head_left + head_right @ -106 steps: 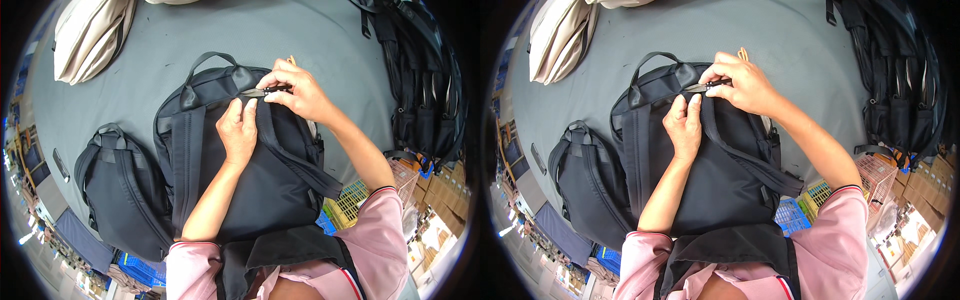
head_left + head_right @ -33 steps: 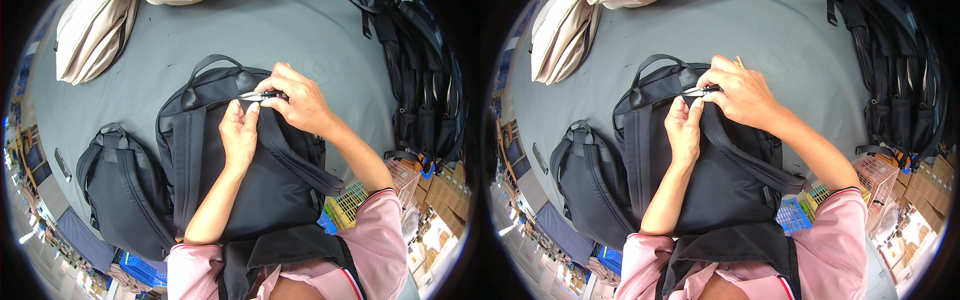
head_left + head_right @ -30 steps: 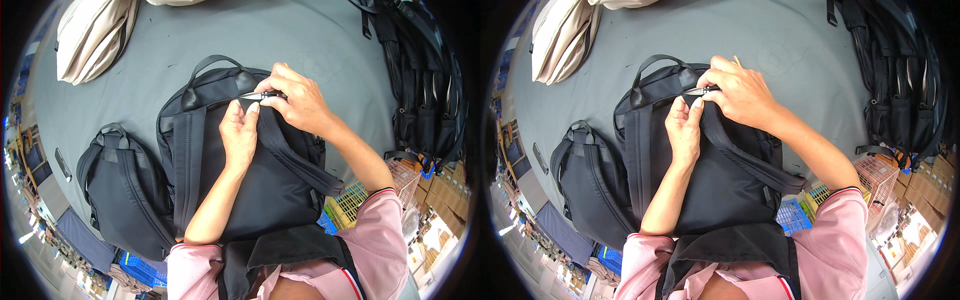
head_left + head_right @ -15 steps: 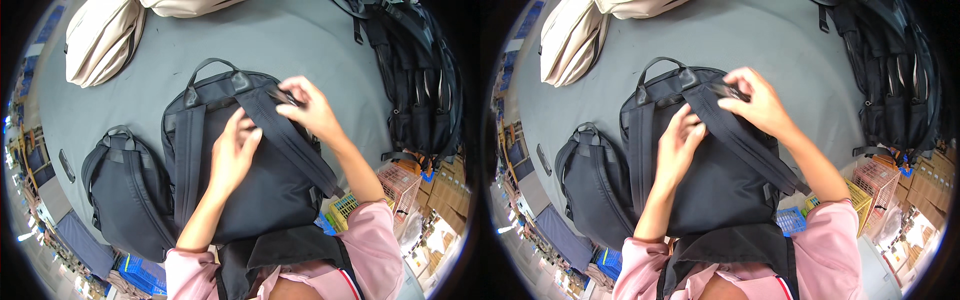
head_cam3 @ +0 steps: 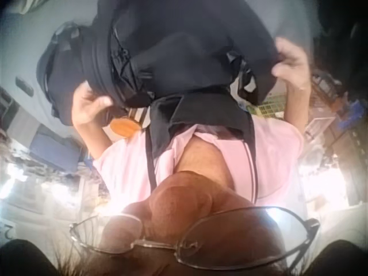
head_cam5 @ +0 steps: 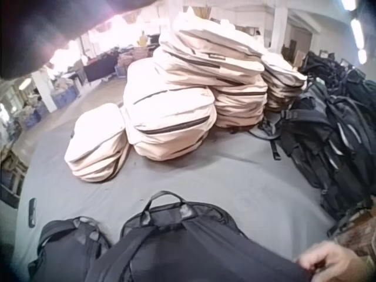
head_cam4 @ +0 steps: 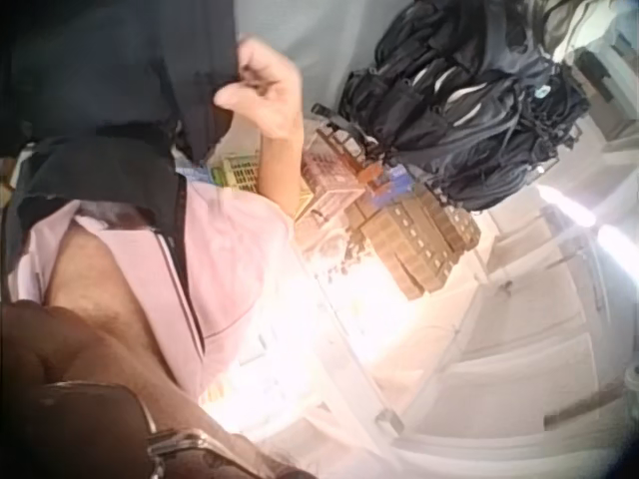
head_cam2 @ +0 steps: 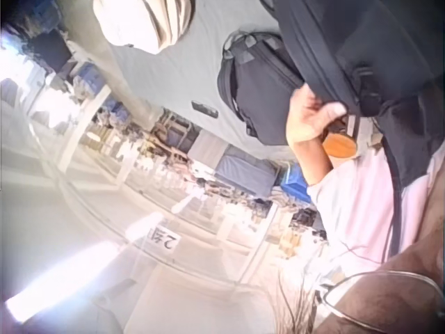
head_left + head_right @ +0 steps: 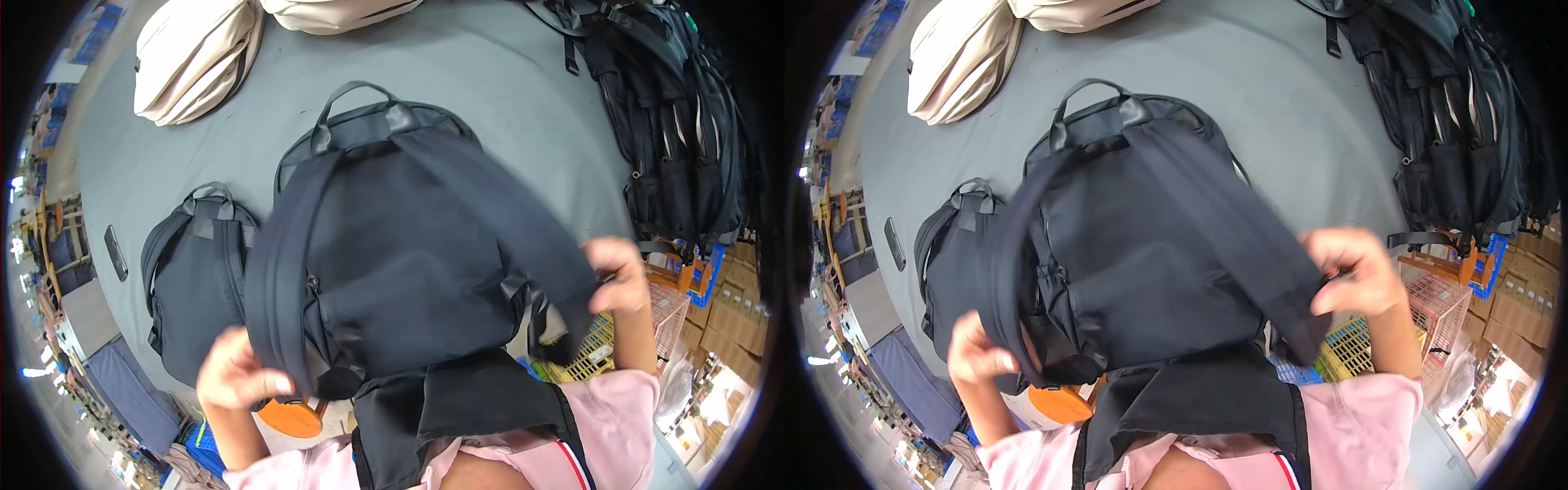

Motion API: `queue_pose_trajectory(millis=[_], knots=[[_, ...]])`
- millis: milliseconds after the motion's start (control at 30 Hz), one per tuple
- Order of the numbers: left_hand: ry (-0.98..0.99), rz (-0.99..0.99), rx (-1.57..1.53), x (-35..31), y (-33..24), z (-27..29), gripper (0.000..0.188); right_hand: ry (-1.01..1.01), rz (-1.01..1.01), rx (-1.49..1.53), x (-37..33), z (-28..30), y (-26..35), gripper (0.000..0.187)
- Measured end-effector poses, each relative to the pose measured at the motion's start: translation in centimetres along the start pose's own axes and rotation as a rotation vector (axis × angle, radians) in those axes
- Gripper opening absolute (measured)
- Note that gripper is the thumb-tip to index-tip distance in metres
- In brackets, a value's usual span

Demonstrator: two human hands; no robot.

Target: The person uses a small knife to trim excess fabric and threads from the straps and seams of a black backpack. They methodically cut small sections of material from the top handle, shoulder straps, and side buckles, discarding the trimmings as they work.

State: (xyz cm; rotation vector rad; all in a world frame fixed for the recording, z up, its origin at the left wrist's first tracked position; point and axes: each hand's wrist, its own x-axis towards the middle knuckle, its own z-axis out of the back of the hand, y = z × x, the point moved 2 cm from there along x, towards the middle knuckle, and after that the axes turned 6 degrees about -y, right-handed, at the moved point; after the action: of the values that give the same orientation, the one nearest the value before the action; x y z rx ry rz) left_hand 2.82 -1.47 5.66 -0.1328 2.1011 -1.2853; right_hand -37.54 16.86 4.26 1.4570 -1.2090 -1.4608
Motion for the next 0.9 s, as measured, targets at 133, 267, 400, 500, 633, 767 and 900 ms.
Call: queue_pose_trajectory(millis=[133, 267, 400, 500, 633, 767, 900], knots=[[-0.317, -0.146, 0.076, 8.8, -2.2, 0.2, 0.055, -0.492, 0.058, 0.353, 7.8, -3.7, 3.4, 0.040], [-0.550, -0.217, -0.176, 16.1, 2.0, 8.1, 0.017, -0.373, -0.172, 0.344, 12.7, -4.6, -1.8, 0.014], [-0.585, -0.160, -0.154, 17.8, 3.5, 8.4, 0.016, -0.388, -0.208, 0.307, 12.5, -4.8, -6.6, 0.020], [-0.579, -0.120, -0.194, 18.0, 3.8, 8.8, 0.023, -0.408, -0.154, 0.328, 12.4, -5.3, -5.9, 0.021], [-0.898, -0.318, 0.280, 17.6, 2.5, 7.3, 0.044, -0.624, 0.083, 0.085, 12.0, -5.7, -4.9, 0.022], [-0.964, -0.668, 0.742, 17.8, -0.9, 4.1, 0.064, -0.734, 0.586, -0.446, 11.5, -6.4, -1.4, 0.022], [-0.911, -0.594, 0.787, 19.8, -1.3, 5.2, 0.059, -0.550, 0.431, -0.386, 13.4, -8.6, 3.0, 0.010]])
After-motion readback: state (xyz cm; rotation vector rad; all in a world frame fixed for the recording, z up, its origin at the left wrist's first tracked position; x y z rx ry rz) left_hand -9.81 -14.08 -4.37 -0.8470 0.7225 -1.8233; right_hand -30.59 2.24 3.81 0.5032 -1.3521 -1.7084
